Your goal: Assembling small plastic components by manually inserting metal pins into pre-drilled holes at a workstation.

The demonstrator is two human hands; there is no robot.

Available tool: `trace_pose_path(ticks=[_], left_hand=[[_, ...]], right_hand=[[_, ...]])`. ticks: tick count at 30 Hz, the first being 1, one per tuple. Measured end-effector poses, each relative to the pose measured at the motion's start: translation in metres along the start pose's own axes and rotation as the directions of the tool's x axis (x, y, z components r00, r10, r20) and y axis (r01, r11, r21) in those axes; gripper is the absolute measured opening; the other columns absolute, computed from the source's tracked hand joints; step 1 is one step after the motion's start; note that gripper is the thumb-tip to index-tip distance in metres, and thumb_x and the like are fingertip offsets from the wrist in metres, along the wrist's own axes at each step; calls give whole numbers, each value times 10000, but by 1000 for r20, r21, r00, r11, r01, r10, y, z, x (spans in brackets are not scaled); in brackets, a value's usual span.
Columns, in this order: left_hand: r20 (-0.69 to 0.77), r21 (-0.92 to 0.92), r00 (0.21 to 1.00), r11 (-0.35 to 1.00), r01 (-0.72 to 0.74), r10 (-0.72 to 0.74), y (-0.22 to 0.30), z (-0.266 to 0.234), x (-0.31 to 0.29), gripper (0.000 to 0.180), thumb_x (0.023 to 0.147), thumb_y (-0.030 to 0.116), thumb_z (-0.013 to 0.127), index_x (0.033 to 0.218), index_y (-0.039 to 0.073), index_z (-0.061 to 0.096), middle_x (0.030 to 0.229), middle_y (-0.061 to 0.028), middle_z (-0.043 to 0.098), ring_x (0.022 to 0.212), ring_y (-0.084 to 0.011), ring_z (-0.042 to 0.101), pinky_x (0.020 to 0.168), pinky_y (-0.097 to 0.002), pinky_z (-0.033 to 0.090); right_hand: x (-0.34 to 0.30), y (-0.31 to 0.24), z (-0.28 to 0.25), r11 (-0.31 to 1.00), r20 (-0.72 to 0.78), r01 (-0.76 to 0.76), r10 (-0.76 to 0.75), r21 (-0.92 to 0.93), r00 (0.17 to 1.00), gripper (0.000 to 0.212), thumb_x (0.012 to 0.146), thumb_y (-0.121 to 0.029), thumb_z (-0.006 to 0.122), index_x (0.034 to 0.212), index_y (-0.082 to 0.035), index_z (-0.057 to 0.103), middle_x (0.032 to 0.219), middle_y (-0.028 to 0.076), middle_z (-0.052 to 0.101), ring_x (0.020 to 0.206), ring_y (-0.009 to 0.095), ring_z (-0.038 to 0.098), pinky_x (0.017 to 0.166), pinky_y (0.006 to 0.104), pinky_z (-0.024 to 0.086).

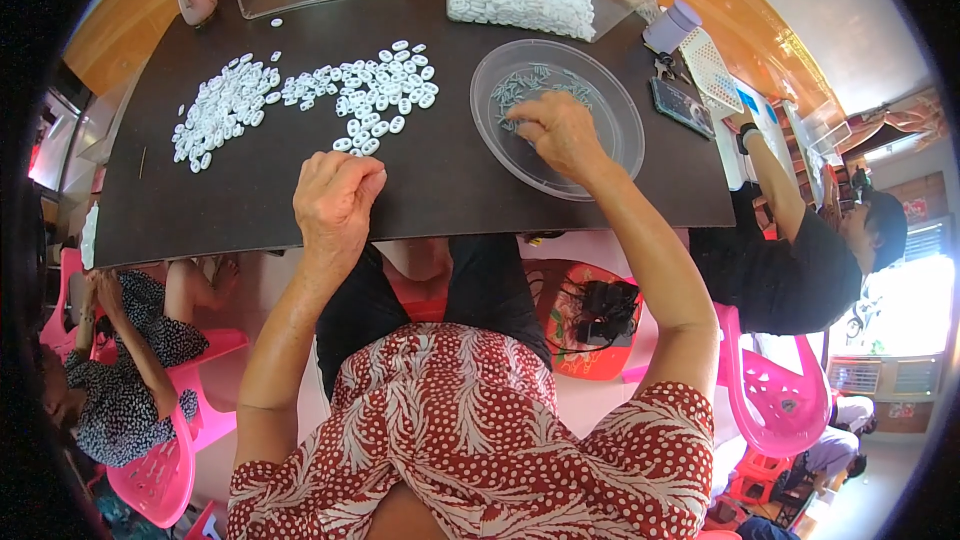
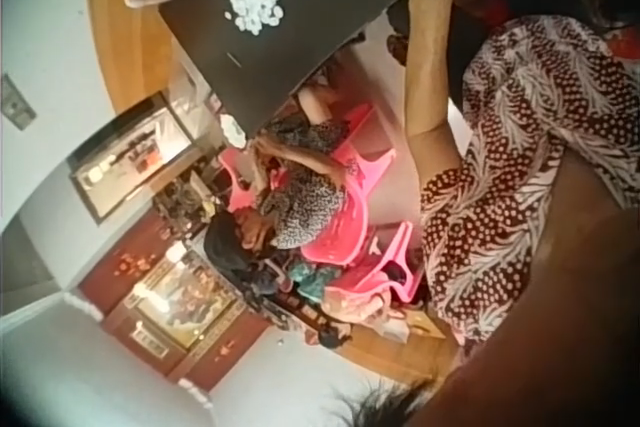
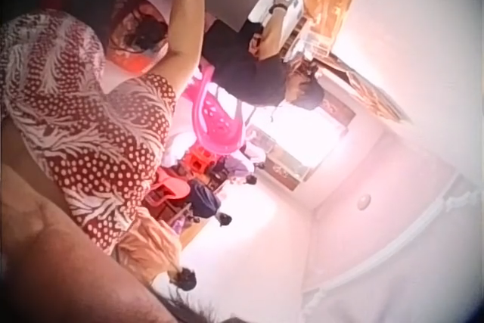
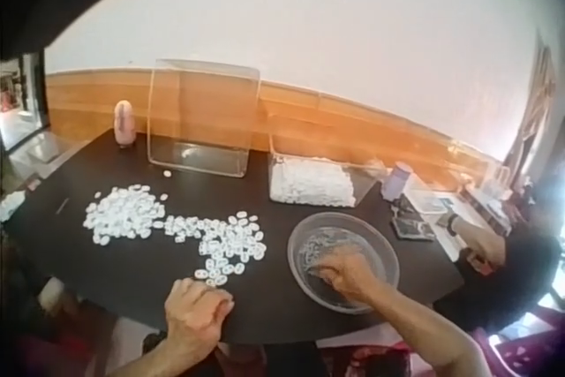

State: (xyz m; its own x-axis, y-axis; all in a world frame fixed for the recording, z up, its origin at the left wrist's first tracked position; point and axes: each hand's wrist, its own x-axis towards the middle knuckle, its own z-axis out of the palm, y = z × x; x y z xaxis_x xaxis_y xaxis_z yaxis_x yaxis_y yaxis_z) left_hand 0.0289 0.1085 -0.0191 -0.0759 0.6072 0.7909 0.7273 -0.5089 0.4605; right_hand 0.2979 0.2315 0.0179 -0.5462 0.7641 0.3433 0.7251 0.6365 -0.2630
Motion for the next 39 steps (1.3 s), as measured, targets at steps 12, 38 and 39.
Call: trace_pose_path(ticks=[12,38,39], left_hand=[[-18,-117,991,985,128,-130,8,-7,-16,171,638,12,715,760,63,606,685,-36,548,653,-220,511,606,-326,393],[173,-482,857,717,503,-485,19,-7,-38,127,860,110,633,890,-11,611,769,42,545,712,-31,460,637,-180,399],[203,-561,815,618,550,-542,21,-7,-38,124,861,107,630,895,-11,609,771,36,546,701,-36,460,632,-183,398]], right_hand=[[-9,-8,-2,997,-27,-59,57,-53,998,45,718,-98,641,748,-65,647,738,113,593,797,305,563,698,401,447],[-7,-27,0,994,-103,-90,96,63,990,64,732,-20,561,783,-49,588,768,158,602,767,338,582,681,400,459],[-7,-31,-1,994,-106,-99,104,54,989,64,732,-20,561,783,-49,588,768,158,602,767,338,582,681,400,459]])
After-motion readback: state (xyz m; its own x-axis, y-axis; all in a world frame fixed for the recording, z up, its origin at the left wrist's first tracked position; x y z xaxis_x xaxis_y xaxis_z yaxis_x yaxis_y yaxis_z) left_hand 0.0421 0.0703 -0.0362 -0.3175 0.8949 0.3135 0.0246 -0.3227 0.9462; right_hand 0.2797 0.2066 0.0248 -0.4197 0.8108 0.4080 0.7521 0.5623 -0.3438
